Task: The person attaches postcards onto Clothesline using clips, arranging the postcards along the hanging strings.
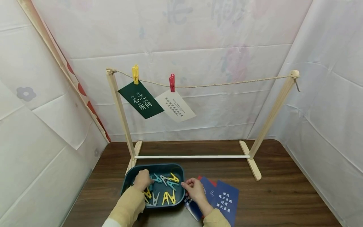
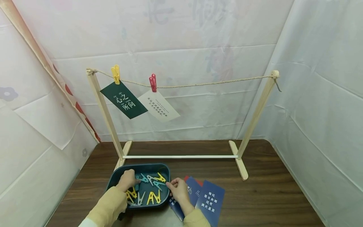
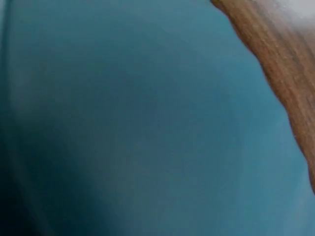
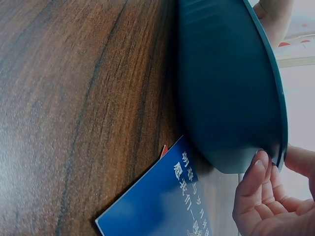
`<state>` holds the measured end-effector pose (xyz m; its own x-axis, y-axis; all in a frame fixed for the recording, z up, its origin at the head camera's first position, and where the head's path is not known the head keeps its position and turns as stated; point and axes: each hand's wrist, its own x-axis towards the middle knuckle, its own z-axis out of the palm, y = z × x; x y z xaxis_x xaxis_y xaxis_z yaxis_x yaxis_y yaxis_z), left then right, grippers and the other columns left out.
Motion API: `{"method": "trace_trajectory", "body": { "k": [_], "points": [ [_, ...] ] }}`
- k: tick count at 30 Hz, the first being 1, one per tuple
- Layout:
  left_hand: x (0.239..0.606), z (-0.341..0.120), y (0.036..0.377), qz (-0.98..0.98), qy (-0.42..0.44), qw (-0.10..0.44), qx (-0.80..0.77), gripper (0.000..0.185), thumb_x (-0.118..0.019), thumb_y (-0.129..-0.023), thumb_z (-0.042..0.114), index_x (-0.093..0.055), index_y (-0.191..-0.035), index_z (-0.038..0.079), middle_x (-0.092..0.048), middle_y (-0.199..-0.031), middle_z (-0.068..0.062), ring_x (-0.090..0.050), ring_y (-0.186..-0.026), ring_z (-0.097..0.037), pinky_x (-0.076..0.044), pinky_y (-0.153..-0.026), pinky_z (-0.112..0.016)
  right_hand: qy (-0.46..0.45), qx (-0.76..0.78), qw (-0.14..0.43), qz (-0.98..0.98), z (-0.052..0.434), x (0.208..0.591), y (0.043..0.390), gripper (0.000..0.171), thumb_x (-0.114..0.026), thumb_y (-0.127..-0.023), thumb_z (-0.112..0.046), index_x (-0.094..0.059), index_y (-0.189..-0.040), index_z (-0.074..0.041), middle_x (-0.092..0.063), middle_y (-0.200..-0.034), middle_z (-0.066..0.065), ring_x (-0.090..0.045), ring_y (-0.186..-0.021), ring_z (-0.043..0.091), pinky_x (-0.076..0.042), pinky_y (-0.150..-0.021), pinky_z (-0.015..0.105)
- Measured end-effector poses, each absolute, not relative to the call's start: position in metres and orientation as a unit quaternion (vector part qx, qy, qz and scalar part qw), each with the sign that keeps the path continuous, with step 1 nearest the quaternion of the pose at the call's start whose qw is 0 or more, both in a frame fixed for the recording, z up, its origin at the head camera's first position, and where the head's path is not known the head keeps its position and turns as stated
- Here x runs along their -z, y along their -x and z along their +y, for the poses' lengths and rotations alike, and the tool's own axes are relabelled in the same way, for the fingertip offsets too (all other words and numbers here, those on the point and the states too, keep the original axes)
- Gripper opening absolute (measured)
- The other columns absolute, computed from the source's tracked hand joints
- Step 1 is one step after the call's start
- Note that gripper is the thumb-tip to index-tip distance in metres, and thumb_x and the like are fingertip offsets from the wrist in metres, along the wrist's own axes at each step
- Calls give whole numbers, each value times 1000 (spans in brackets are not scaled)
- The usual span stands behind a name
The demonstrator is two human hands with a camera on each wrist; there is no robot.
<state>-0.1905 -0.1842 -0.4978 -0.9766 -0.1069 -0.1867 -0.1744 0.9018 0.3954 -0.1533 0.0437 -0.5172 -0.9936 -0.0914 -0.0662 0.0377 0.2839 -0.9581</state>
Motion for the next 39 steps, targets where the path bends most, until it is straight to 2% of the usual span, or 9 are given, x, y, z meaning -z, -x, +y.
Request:
{"method": "trace_trajectory", "body": {
  "k": [11,14,18,26,29,32,34,36,39],
  "points": [
    [493,-187,190,956,83,55,-277,33,-72,-71,6,-51,-89,-12,-49,-70,-13,-49,-56,-19,-42,-48,-30,14,600,57,798,44,517,155,20,-65,-80,-18,-56,-79,0,-55,-57,4,-53,-42,17,-41,-35,22],
    [491,-185,191,951,86,53,-294,26,-72,-72,6,-48,-72,-5,-40,-59,-7,-40,-48,-15,-36,-44,-27,15,599,57,799,44,518,155,20,-66,-80,-18,-56,-79,0,-55,-57,4,-53,-42,16,-41,-35,21],
    [488,-183,191,942,84,50,-320,48,-72,-70,4,-29,-51,12,-19,-48,4,-19,-41,-8,-21,-38,-21,16,599,57,798,43,519,155,21,-66,-80,-18,-56,-79,0,-55,-57,4,-52,-41,16,-40,-35,22],
    [484,-179,188,931,76,38,-356,61,-76,-65,1,-17,-57,17,-10,-56,4,-11,-47,-10,-15,-44,-24,18,601,53,797,43,519,155,20,-65,-81,-17,-55,-78,0,-54,-55,3,-52,-41,15,-40,-35,21],
    [485,-178,186,928,72,30,-364,58,-77,-63,0,-21,-56,15,-15,-53,4,-15,-46,-10,-18,-43,-24,14,600,46,798,43,519,155,19,-65,-80,-17,-55,-78,0,-53,-54,2,-52,-41,16,-40,-35,21],
    [484,-178,184,926,72,14,-370,38,-78,-61,0,-41,-57,6,-32,-52,2,-30,-46,-10,-30,-43,-24,9,601,40,799,42,520,155,19,-66,-80,-16,-55,-78,-1,-53,-55,3,-53,-42,18,-40,-35,21],
    [484,-180,182,927,68,0,-368,28,-79,-60,0,-52,-68,-2,-45,-58,-3,-43,-52,-12,-40,-47,-28,8,600,35,799,41,520,154,18,-66,-80,-16,-56,-78,-1,-54,-55,3,-54,-43,20,-40,-35,21],
    [483,-180,180,926,68,-9,-370,31,-79,-59,1,-58,-81,-6,-53,-69,-7,-51,-61,-16,-46,-53,-32,5,600,33,799,41,520,154,19,-66,-80,-16,-56,-78,-1,-54,-56,4,-55,-44,24,-40,-36,22],
    [483,-181,176,924,64,-15,-377,33,-79,-60,1,-59,-84,-8,-57,-74,-11,-55,-65,-19,-48,-56,-34,3,603,33,797,40,521,153,19,-66,-80,-16,-56,-79,0,-55,-56,4,-56,-47,29,-40,-36,22]
  ]
}}
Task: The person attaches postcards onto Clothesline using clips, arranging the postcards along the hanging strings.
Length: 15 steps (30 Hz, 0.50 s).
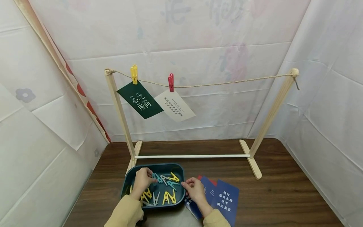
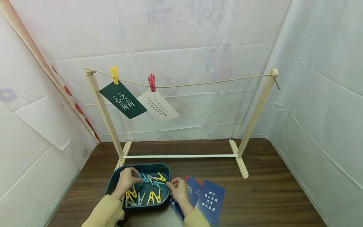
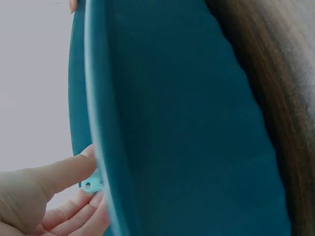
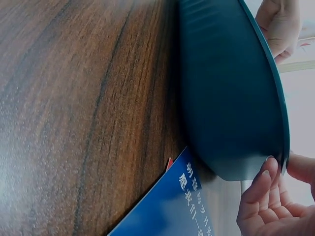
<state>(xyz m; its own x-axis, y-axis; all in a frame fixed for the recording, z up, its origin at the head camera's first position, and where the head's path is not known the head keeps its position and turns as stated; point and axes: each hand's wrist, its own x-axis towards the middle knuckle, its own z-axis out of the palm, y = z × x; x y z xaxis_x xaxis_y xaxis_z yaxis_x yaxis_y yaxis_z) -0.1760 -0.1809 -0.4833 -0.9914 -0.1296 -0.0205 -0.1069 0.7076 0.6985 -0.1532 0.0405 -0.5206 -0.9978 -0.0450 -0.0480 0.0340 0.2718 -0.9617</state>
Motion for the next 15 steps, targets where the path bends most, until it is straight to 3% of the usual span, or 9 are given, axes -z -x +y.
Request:
{"method": "trace_trajectory", "body": {
  "k": [5,12,15],
  "points": [
    [482,-181,170,-919,-65,24,389,31,-78,-62,2,-59,-84,-7,-57,-74,-11,-55,-64,-18,-48,-55,-34,4,610,36,791,41,521,152,18,-66,-80,-15,-56,-80,0,-54,-56,3,-56,-47,30,-40,-37,22],
    [481,-178,165,-912,-62,45,403,31,-79,-63,8,-58,-82,-5,-58,-73,-10,-54,-62,-15,-47,-53,-30,17,622,45,782,45,518,149,19,-64,-81,-15,-56,-81,2,-54,-55,1,-51,-42,13,-41,-37,21],
    [481,-177,163,-908,-59,50,411,32,-79,-63,10,-58,-83,-5,-58,-73,-10,-55,-63,-15,-48,-54,-30,26,623,41,780,50,517,148,19,-64,-81,-14,-57,-82,4,-57,-56,4,-51,-42,12,-43,-38,25]
  ]
}}
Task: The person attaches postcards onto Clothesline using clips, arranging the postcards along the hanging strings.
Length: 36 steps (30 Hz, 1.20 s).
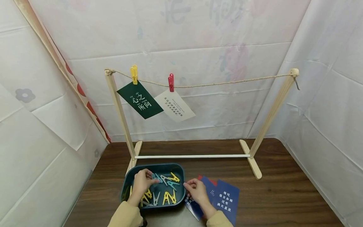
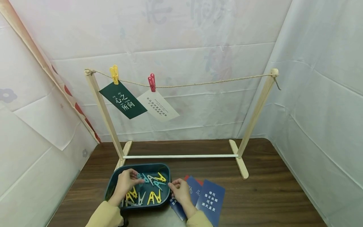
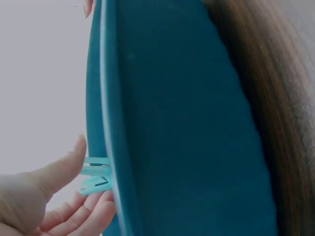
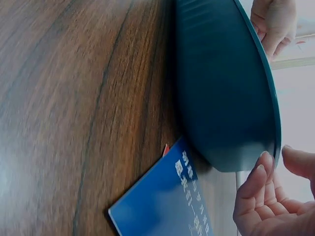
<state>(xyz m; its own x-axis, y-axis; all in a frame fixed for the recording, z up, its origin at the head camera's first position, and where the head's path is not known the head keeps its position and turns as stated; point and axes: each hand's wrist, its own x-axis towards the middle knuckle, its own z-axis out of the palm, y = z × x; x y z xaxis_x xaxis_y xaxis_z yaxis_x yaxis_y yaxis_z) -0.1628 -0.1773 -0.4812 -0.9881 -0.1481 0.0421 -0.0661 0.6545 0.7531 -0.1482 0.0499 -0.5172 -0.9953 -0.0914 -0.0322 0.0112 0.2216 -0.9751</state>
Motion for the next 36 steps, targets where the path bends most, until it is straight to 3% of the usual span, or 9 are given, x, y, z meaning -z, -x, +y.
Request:
{"method": "trace_trajectory", "body": {
  "k": [5,10,20,28,36],
  "points": [
    [479,-176,159,-902,-57,64,422,34,-79,-65,12,-59,-85,-6,-58,-75,-11,-56,-63,-16,-49,-55,-30,29,621,38,782,61,514,146,21,-64,-82,-14,-56,-84,5,-59,-61,15,-52,-43,14,-44,-38,26],
    [475,-174,153,-898,-58,80,429,32,-78,-66,12,-60,-86,-6,-58,-75,-10,-57,-64,-17,-48,-56,-30,23,616,37,787,72,511,145,19,-63,-82,-12,-56,-84,5,-59,-62,17,-54,-46,20,-42,-39,21],
    [469,-169,147,-891,-62,110,435,29,-77,-67,13,-61,-85,-3,-59,-73,-7,-57,-63,-15,-49,-57,-27,21,566,20,824,100,509,143,19,-65,-81,-13,-57,-85,4,-57,-61,5,-56,-50,23,-44,-41,22],
    [459,-164,141,-882,-62,122,451,29,-77,-68,14,-61,-86,-1,-61,-73,-6,-59,-67,-16,-50,-59,-25,17,526,3,850,117,513,142,20,-69,-76,-11,-58,-85,3,-54,-61,0,-52,-48,12,-43,-41,21],
    [445,-156,132,-870,-71,117,475,31,-77,-68,18,-61,-87,-1,-61,-73,-5,-59,-69,-17,-51,-60,-25,5,471,0,882,134,514,136,25,-72,-72,-12,-58,-86,3,-52,-63,-2,-49,-53,9,-41,-46,21]
  ]
}}
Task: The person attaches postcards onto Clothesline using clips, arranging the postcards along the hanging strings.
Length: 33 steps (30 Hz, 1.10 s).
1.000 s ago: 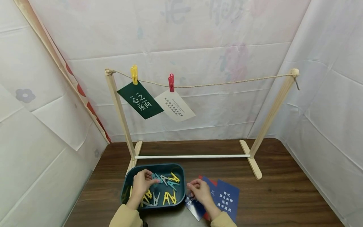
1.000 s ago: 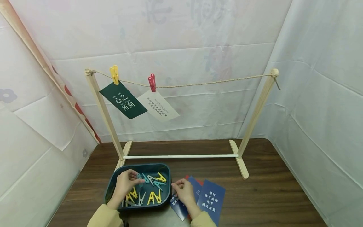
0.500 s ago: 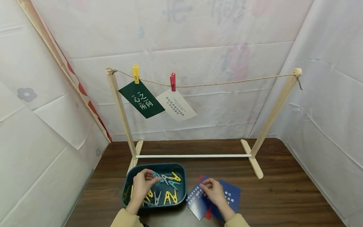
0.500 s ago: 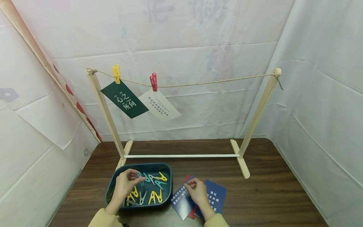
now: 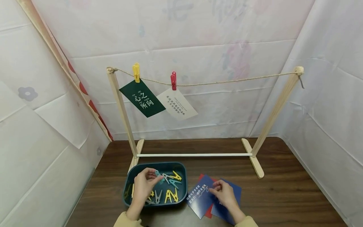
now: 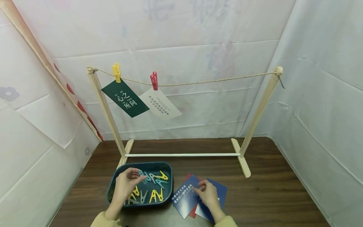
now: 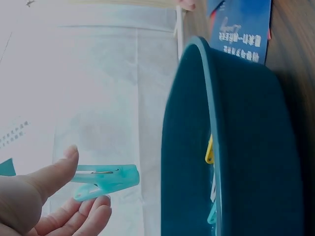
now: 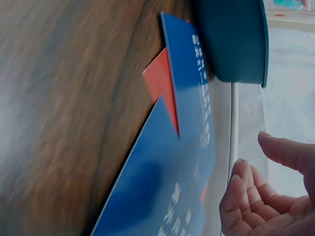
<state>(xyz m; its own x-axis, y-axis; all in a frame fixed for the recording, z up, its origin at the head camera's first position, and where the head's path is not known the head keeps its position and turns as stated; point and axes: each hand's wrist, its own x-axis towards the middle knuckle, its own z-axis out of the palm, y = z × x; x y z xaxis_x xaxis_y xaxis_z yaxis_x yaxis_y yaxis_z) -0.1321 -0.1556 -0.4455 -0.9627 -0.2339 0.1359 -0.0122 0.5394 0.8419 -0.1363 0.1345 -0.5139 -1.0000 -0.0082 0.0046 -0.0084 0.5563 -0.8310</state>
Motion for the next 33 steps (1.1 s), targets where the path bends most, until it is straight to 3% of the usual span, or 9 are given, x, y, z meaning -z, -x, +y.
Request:
{"method": "trace_trajectory", "body": {
  "k": [22,33],
  "points": [
    [440,-148,118,-838,-78,117,527,32,-77,-67,15,-59,-87,-3,-60,-75,-8,-58,-70,-17,-51,-61,-22,59,-363,-11,-930,180,512,119,39,-75,-68,-19,-56,-87,9,-53,-68,2,-49,-61,16,-43,-55,30],
    [441,-145,115,-835,-92,114,530,34,-77,-67,17,-60,-88,-3,-60,-79,-13,-57,-70,-16,-51,-62,-23,100,-295,-62,-948,192,513,114,54,-72,-72,-28,-51,-96,16,-57,-83,25,-56,-79,37,-47,-66,45]
  ]
}}
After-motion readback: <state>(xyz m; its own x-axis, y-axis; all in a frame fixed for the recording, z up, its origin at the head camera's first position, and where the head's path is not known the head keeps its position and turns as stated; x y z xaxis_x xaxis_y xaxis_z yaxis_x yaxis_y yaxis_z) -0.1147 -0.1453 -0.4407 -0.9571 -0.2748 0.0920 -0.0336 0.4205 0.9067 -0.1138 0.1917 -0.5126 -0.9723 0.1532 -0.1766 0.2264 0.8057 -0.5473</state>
